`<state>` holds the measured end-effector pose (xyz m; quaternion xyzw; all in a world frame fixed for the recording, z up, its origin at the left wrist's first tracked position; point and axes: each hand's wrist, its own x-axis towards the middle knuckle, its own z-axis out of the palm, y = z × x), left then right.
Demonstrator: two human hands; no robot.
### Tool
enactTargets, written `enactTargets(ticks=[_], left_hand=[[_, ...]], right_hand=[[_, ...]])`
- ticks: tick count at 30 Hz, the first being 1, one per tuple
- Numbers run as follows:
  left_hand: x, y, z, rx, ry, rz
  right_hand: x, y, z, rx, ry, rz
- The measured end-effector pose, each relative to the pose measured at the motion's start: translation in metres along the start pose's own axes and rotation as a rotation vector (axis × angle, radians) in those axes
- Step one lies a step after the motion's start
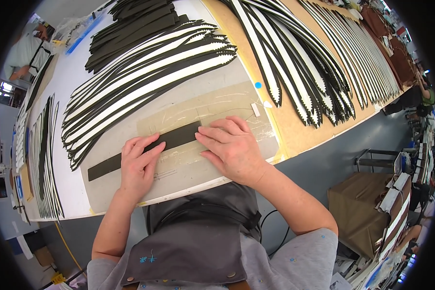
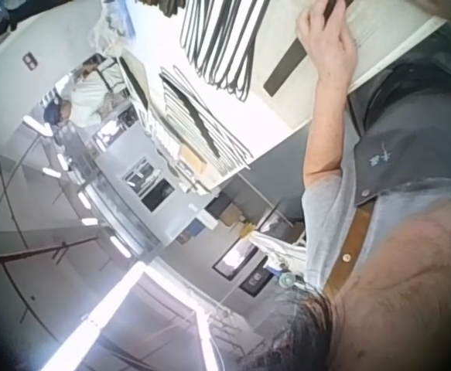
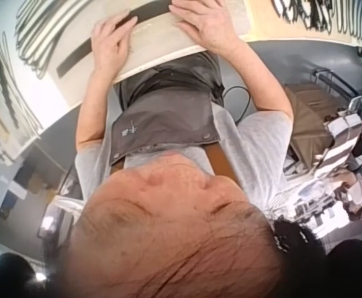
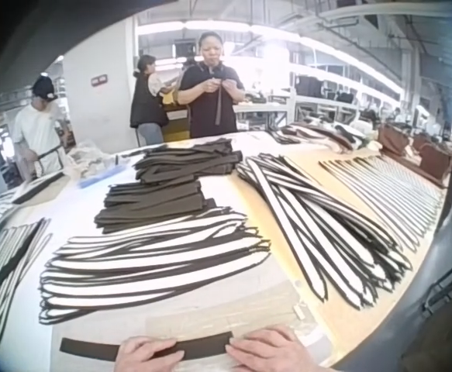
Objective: Assembling leather strips by aligning them on a template and adhering them together.
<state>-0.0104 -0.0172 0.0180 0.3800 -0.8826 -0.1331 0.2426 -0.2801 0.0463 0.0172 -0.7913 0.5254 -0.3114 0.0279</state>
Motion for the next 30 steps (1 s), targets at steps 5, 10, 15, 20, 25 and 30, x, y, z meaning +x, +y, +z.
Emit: enactTargets(ticks=[5, 10, 15, 20, 25, 30], left_hand=[[0.001, 0.0, -0.001, -0.006, -0.017, -0.006], [0.001, 0.003, 0.0, -0.014, -0.01, -0.008], [0.001, 0.002, 0.0, -0.013, -0.009, 0.025], [-0.004, -0.003, -0.004, -0.023, -0.042, 0.015], [-0.009, -0.001, -0.006, 0.003, -0.055, 0.068], [-0.013, 0.001, -0.004, 0.001, -0.031, 0.059]], right_hand=[[0.0, 0.0, 0.0, 0.005, 0.001, 0.01], [-0.001, 0.001, -0.001, 0.011, -0.003, 0.013], [0.0, 0.001, -0.001, 0.012, -0.014, 0.006], [0.004, 0.0, 0.004, 0.017, -0.017, -0.008], [0.002, 0.0, 0.002, -0.034, -0.021, -0.02], [0.004, 0.0, -0.002, -0.05, -0.036, -0.018]])
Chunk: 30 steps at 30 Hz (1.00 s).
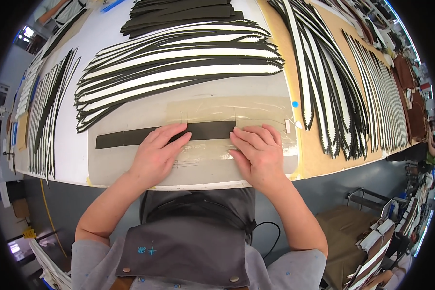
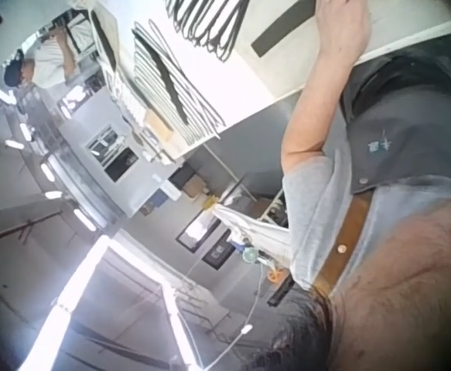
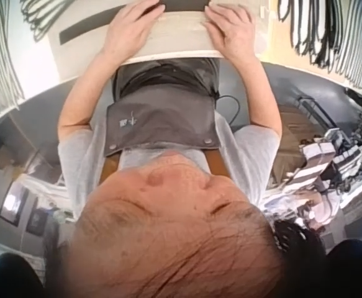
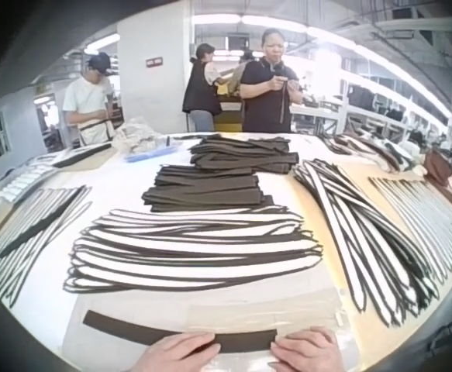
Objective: Assembling leather strips by aligning them on a template and adhering them together.
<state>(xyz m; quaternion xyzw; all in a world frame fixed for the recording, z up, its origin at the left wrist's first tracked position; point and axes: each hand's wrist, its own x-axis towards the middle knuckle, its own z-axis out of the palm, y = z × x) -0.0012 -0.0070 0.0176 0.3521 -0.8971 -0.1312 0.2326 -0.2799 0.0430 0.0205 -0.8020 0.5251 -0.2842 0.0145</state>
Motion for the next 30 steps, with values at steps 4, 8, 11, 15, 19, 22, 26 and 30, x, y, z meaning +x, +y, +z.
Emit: enactTargets(ticks=[4, 8, 11, 15, 19, 22, 26, 30], left_hand=[[0.001, -0.002, 0.006, 0.047, -0.004, 0.028], [-0.001, -0.008, 0.003, -0.052, -0.011, -0.038], [-0.004, -0.007, 0.0, -0.077, 0.005, -0.065], [-0.003, -0.007, 0.003, -0.106, 0.03, -0.044], [-0.001, -0.005, 0.003, -0.111, 0.041, -0.034], [-0.002, -0.005, 0.004, -0.099, 0.04, -0.033], [-0.005, -0.009, 0.004, -0.093, 0.028, -0.037], [-0.005, -0.008, 0.004, -0.098, 0.019, -0.054]], right_hand=[[0.001, 0.0, -0.002, 0.009, 0.019, -0.001], [0.003, -0.001, -0.001, -0.002, 0.012, -0.015], [0.004, 0.008, -0.01, 0.085, 0.023, 0.062], [-0.015, 0.065, -0.052, 0.235, 0.282, 0.648], [-0.031, 0.099, -0.075, 0.325, 0.174, 0.904], [-0.029, 0.094, -0.066, 0.368, 0.085, 0.921], [-0.01, 0.085, -0.057, 0.003, 0.026, 0.87], [-0.014, 0.098, -0.057, -0.029, -0.027, 0.894]])
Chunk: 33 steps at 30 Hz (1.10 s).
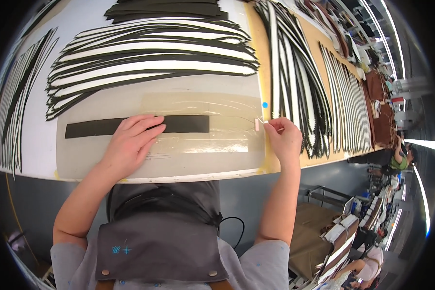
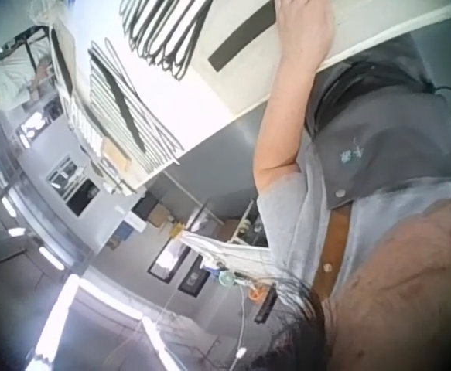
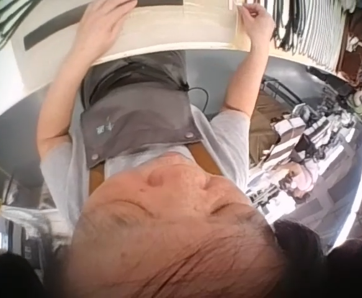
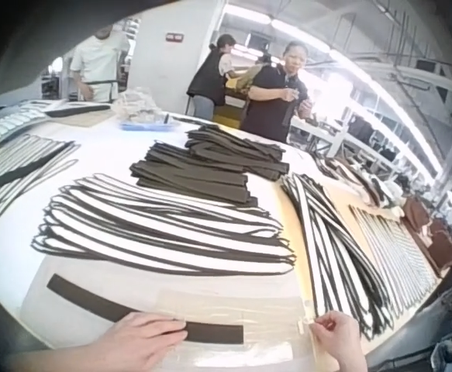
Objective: Assembling leather strips by aligning them on a template and adhering them together.
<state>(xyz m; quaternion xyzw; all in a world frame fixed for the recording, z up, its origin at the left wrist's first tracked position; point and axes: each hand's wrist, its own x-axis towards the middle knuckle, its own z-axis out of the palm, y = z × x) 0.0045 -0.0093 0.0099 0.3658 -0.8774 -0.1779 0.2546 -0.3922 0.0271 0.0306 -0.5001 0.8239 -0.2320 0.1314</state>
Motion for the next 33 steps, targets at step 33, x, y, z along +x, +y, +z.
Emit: enactTargets(ticks=[33], left_hand=[[0.002, 0.002, -0.001, 0.006, -0.006, 0.017]], right_hand=[[-0.04, -0.165, 0.076, 0.87, -0.602, -0.208]])
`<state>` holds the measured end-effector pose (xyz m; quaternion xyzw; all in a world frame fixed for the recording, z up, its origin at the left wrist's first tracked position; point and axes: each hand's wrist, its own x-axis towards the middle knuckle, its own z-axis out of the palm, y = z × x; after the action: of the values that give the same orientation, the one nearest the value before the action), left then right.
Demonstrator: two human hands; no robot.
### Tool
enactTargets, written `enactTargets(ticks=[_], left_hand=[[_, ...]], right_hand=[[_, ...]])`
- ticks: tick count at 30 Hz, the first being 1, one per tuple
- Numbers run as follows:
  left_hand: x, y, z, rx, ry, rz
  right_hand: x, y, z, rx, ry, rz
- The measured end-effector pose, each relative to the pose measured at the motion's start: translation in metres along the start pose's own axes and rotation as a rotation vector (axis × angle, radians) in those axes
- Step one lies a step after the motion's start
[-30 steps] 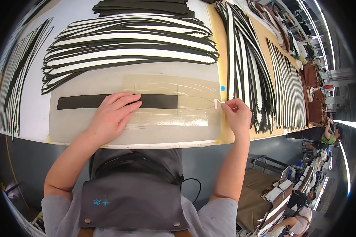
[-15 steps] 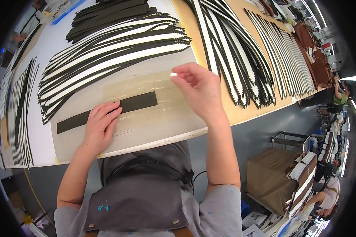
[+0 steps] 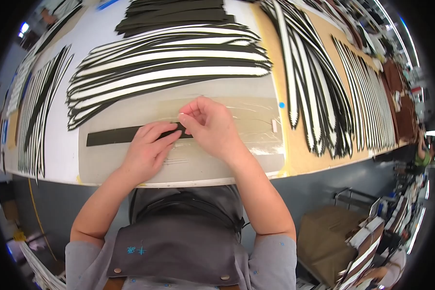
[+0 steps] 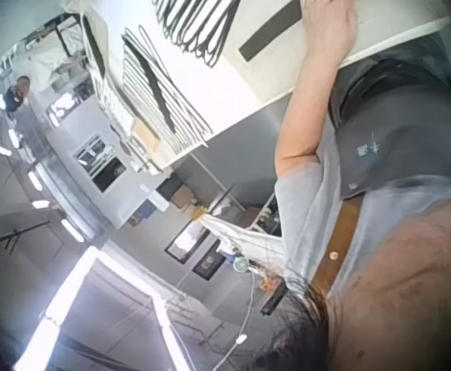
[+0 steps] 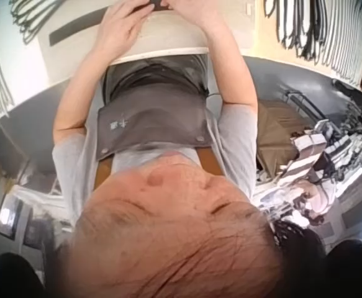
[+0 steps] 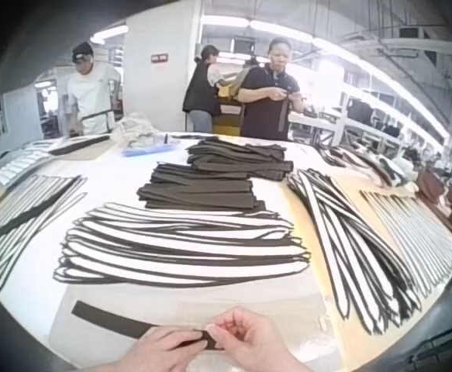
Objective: Assembling leather strips by aligning them on a template and adhering them together.
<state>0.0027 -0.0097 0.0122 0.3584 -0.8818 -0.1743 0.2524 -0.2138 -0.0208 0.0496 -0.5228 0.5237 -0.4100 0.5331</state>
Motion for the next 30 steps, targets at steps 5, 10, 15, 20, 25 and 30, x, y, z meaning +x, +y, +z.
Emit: enactTargets(ticks=[5, 10, 15, 20, 25, 30], left_hand=[[-0.003, -0.001, 0.004, -0.01, 0.066, 0.03], [-0.009, -0.007, 0.008, -0.048, 0.116, 0.018], [-0.006, -0.006, 0.012, -0.057, 0.148, 0.031], [-0.008, -0.008, 0.014, -0.079, 0.167, 0.03], [-0.007, -0.006, 0.014, -0.07, 0.172, 0.029], [-0.01, -0.007, 0.015, -0.074, 0.176, 0.026]], right_hand=[[0.01, 0.014, 0.008, -0.258, 0.057, 0.105], [0.016, 0.013, 0.023, -0.34, 0.073, 0.148], [0.017, 0.017, 0.022, -0.406, 0.162, 0.139], [0.018, 0.018, 0.025, -0.484, 0.177, 0.125], [0.016, 0.015, 0.025, -0.583, 0.171, 0.092], [0.002, -0.005, 0.026, -0.23, 0.243, 0.173]])
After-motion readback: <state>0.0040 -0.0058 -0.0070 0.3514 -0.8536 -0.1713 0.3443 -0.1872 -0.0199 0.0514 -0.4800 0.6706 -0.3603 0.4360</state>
